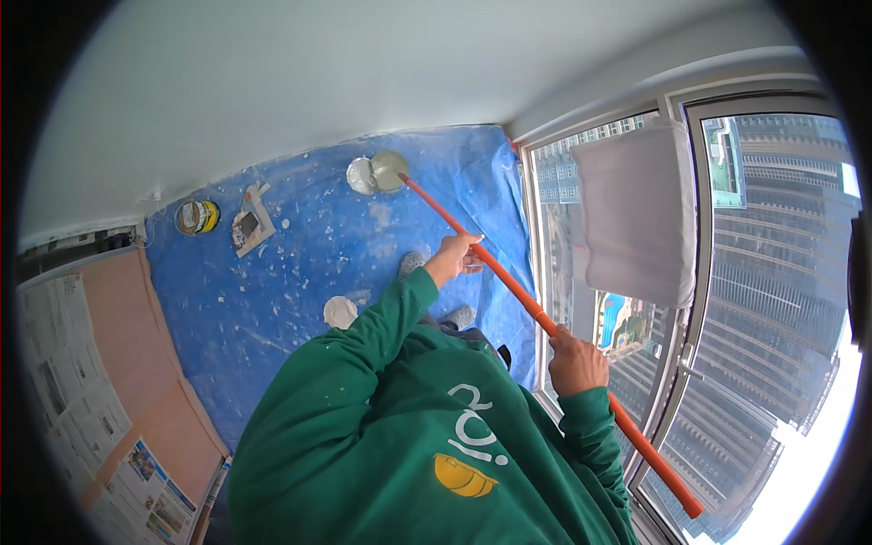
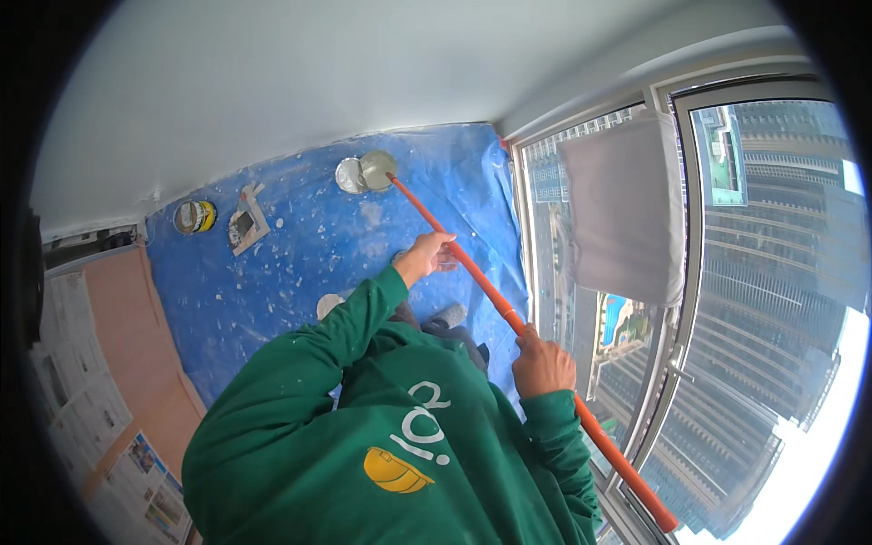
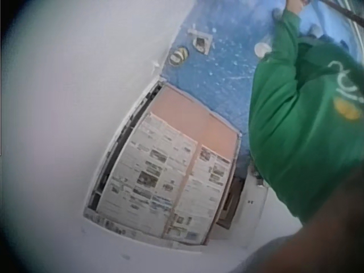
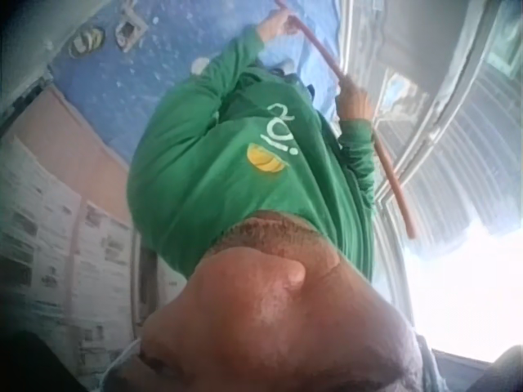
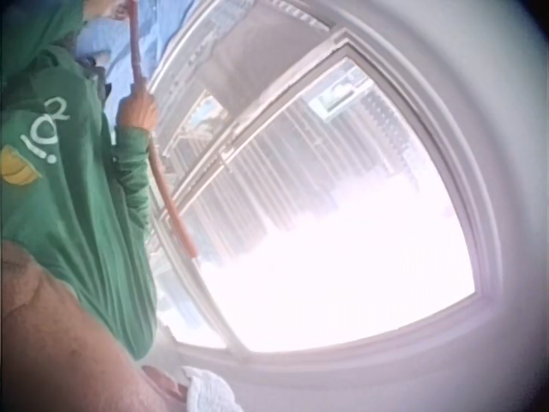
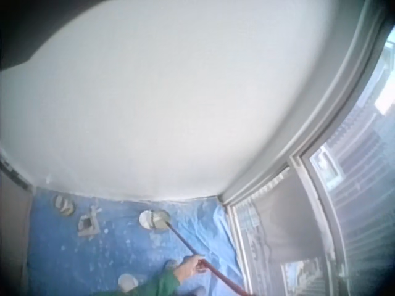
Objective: The person uses a paint roller attached to a long orange extension pole to apply white paint to a wall. They repeatedly dip the roller into a paint can on the floor and roll the paint onto the wall surface in vertical strokes.
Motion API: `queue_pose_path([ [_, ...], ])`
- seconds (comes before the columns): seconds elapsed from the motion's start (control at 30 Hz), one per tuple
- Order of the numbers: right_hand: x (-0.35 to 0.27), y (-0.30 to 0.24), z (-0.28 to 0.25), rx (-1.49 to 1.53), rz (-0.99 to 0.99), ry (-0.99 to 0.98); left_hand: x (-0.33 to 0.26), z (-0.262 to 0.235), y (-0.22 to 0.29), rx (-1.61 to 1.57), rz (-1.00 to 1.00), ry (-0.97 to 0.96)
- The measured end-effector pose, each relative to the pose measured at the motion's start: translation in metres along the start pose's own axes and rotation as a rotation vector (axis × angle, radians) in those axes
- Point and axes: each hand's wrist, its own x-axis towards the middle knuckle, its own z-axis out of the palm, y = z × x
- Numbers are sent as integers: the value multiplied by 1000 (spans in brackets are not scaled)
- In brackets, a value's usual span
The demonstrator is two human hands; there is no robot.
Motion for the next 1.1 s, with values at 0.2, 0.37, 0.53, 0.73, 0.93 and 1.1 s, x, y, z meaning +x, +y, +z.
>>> queue_pose_path([
  [0.2, 19, -22, 32, -34, 15, -11, 33, -21, -2, -54, -41, 66],
  [0.37, -11, -19, 18, 34, 68, 2, 8, -13, -1, 49, -45, 40],
  [0.53, 3, -26, 37, 54, 71, 28, 33, -32, 1, 1, -31, 94],
  [0.73, -14, -14, 30, 119, 102, 10, 16, -17, -3, 141, -6, 92],
  [0.93, -6, -11, 67, 118, 54, -45, 30, -29, -9, 98, -50, 97],
  [1.1, -35, -16, 57, 120, 103, 89, 10, -22, -18, 173, -27, 85],
])
